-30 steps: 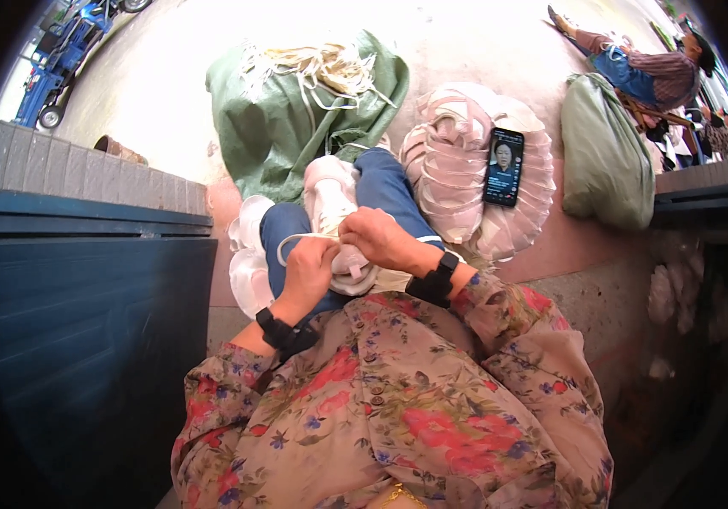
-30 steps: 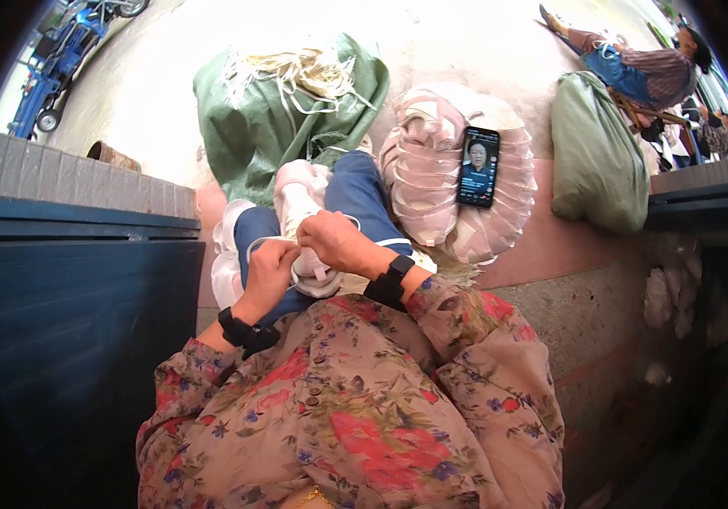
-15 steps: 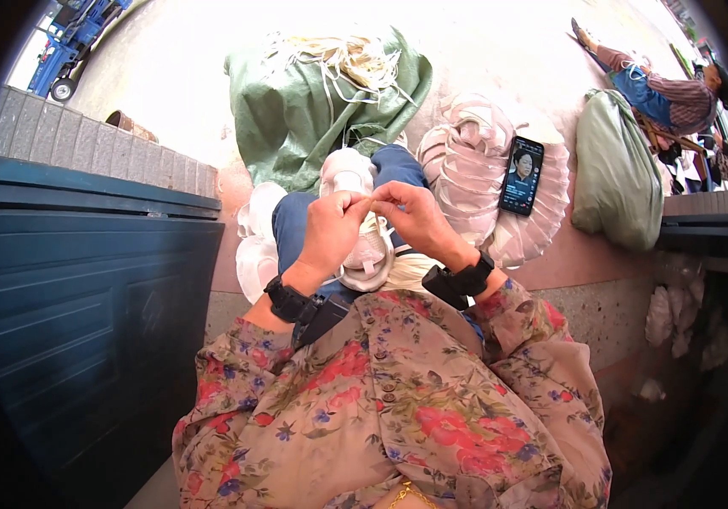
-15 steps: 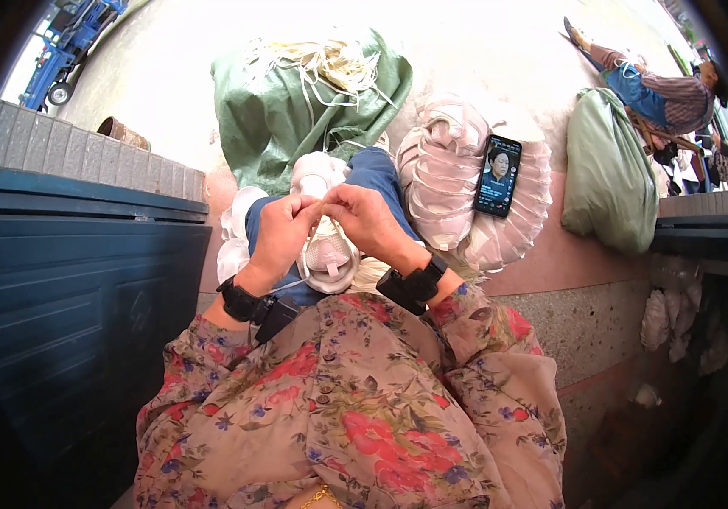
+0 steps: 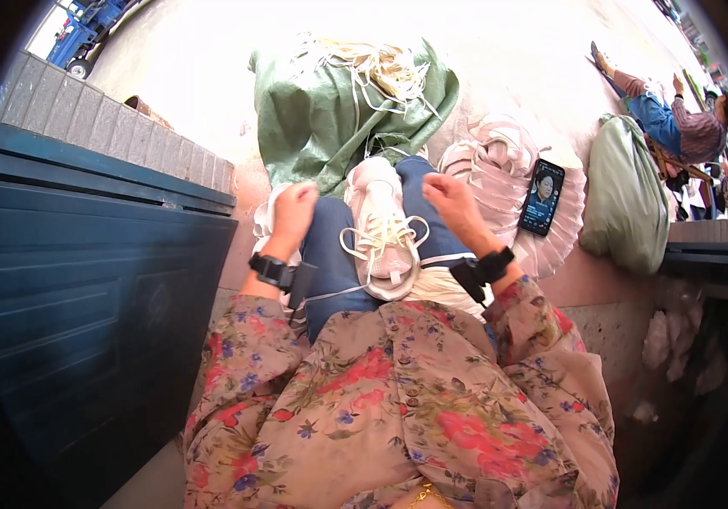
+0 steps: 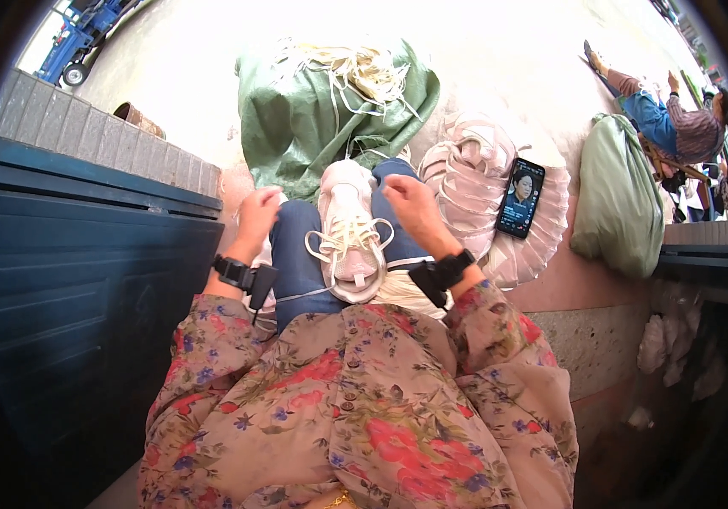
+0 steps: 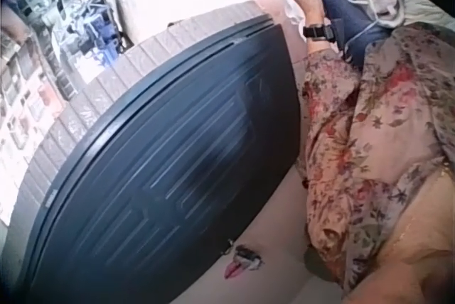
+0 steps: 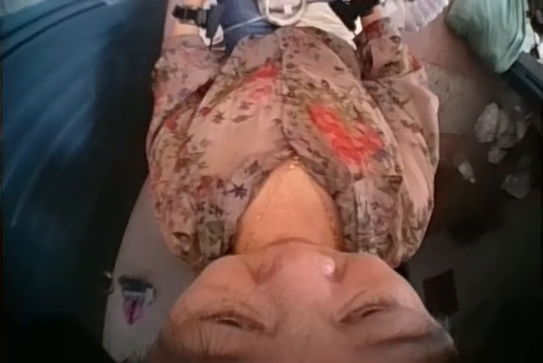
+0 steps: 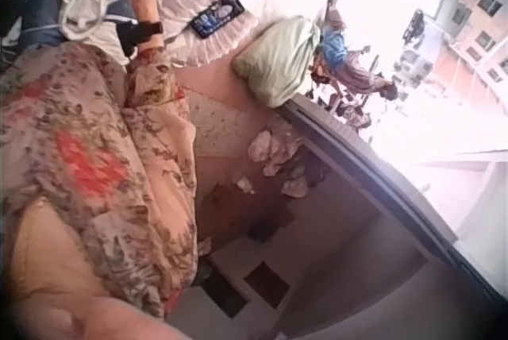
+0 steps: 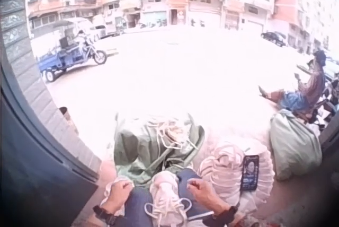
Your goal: Insert laces into white sneakers.
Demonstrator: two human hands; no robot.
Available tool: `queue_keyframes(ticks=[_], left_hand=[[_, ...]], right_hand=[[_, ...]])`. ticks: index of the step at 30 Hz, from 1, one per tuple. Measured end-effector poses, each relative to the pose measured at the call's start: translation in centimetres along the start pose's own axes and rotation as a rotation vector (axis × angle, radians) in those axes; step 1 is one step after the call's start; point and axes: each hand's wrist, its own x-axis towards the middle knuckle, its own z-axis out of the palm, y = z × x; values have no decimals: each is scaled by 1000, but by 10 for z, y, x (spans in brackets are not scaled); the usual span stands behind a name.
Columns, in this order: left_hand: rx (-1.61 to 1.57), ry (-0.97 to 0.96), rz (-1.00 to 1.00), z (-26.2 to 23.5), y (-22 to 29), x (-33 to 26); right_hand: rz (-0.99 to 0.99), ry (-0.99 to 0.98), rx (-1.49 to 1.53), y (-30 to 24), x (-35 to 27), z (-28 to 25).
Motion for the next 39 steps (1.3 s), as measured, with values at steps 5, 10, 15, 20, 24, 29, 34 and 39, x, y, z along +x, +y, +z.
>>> queue_keyframes(ticks=[5,10,15,20,24,29,34,39], left_hand=[[591,101,-194,-101,-153,-36],[550,57,-666,-134,-237,-107],[167,-35,-867,-115,-248,-108],[365,285,-442,-105,-271,-96],[378,268,-288,-91,-239,-76],[751,-26,-268,-84,-180,-73],[598,-113,-540,-100,-195,-75],[844,0,-410,-151,-194,-71]], right_hand=[[18,59,-213,5,-51,-30],[-181,-97,-575,2,-83,-28],[-254,-194,-903,-10,-86,-14],[-263,-258,-999,-8,-87,2],[-289,-247,-1114,-8,-92,5],[-260,-221,-994,-3,-101,-2],[-289,-109,-764,-20,-113,-7],[-131,439,-54,-66,-127,-92]])
